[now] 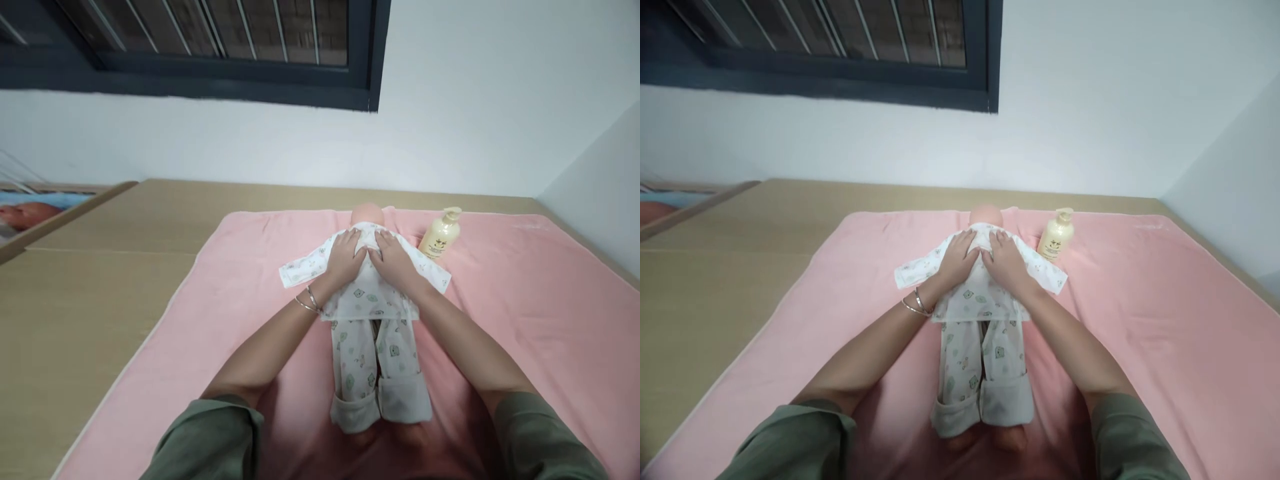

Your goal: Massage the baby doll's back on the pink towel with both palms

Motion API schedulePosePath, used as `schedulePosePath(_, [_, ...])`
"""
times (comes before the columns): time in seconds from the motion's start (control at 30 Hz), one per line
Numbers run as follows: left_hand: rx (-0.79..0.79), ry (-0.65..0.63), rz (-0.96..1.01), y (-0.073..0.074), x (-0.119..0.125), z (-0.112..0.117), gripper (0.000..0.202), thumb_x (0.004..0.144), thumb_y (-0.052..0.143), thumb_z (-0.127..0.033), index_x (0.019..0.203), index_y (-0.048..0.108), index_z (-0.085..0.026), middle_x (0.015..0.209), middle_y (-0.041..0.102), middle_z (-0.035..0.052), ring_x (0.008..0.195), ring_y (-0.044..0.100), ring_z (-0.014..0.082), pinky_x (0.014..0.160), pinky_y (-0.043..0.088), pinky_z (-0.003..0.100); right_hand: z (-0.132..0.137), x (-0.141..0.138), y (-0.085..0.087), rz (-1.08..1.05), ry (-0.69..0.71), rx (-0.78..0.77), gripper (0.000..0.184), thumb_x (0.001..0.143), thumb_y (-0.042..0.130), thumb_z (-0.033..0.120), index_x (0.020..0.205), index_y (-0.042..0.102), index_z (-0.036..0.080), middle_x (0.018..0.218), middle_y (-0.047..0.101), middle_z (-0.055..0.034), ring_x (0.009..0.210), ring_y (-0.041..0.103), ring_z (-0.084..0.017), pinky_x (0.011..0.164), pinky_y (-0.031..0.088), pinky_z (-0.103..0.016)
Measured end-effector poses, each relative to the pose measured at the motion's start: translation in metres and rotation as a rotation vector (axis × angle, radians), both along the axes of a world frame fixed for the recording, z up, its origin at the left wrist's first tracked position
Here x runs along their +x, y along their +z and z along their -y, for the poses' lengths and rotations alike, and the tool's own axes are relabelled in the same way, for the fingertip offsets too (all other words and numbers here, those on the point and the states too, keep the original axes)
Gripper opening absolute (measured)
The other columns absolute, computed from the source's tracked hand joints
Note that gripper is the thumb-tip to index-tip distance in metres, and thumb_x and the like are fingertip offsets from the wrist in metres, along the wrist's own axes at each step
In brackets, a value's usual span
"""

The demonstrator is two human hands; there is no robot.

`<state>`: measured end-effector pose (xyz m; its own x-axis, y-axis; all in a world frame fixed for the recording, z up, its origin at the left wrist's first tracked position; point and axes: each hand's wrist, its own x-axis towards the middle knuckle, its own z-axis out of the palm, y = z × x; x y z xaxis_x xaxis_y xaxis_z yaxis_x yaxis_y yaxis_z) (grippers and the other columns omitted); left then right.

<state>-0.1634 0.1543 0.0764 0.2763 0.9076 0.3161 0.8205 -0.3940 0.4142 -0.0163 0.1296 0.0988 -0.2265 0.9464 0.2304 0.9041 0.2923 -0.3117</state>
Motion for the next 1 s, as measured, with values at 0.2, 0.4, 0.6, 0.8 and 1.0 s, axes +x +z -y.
schedulePosePath(0.2, [0.143, 0.044, -0.144, 0.004, 0.008, 0.018, 0.044, 0.098, 0.036, -0.015, 0.134, 0.057, -0.001, 0.139, 0.06, 0.0209, 0.136, 0.054, 0.031, 0.12, 0.042, 0.048, 0.007, -0.005, -0.004, 0.017, 0.006, 0.031, 0.051, 0.099, 0.039, 0.021, 0.144, 0.047, -0.004, 0.149, 0.046, -0.0271, 0.145, 0.04, -0.036, 0.123, 0.032, -0.047])
schedulePosePath(0.4, [0.174, -0.016, -0.181, 0.007, 0.012, 0.029, 0.045, 0.094, 0.035, -0.008, 0.129, 0.061, -0.001, 0.138, 0.061, 0.0202, 0.136, 0.054, 0.0285, 0.121, 0.04, 0.046, 0.006, -0.001, 0.002, -0.036, 0.018, -0.058, 0.055, 0.1, 0.04, 0.025, 0.147, 0.042, -0.003, 0.157, 0.037, -0.0241, 0.149, 0.03, -0.038, 0.124, 0.028, -0.052])
schedulePosePath(0.6, [-0.01, 0.061, -0.005, 0.008, 0.001, 0.011, 0.05, 0.098, 0.038, -0.026, 0.139, 0.052, -0.002, 0.149, 0.051, 0.0192, 0.144, 0.044, 0.0316, 0.124, 0.035, 0.05, 0.026, -0.012, 0.003, 0.012, 0.051, 0.001, 0.055, 0.099, 0.034, 0.022, 0.145, 0.044, -0.007, 0.151, 0.043, -0.0297, 0.147, 0.035, -0.039, 0.124, 0.027, -0.053])
schedulePosePath(0.8, [0.045, 0.079, 0.153, -0.01, 0.003, 0.011, 0.049, 0.099, 0.035, -0.027, 0.139, 0.054, -0.006, 0.149, 0.053, 0.0158, 0.145, 0.043, 0.0314, 0.125, 0.033, 0.053, -0.002, 0.012, 0.013, -0.162, 0.073, -0.125, 0.053, 0.097, 0.041, 0.025, 0.145, 0.05, 0.003, 0.154, 0.044, -0.0196, 0.147, 0.038, -0.029, 0.124, 0.031, -0.045])
schedulePosePath(1.0, [0.066, 0.07, 0.194, -0.013, 0.002, 0.009, 0.048, 0.098, 0.036, -0.025, 0.138, 0.054, -0.005, 0.148, 0.054, 0.0161, 0.144, 0.044, 0.0305, 0.125, 0.033, 0.052, 0.001, 0.004, -0.002, -0.218, 0.075, 0.035, 0.055, 0.096, 0.042, 0.025, 0.146, 0.047, 0.004, 0.159, 0.035, -0.0196, 0.151, 0.028, -0.033, 0.126, 0.022, -0.052])
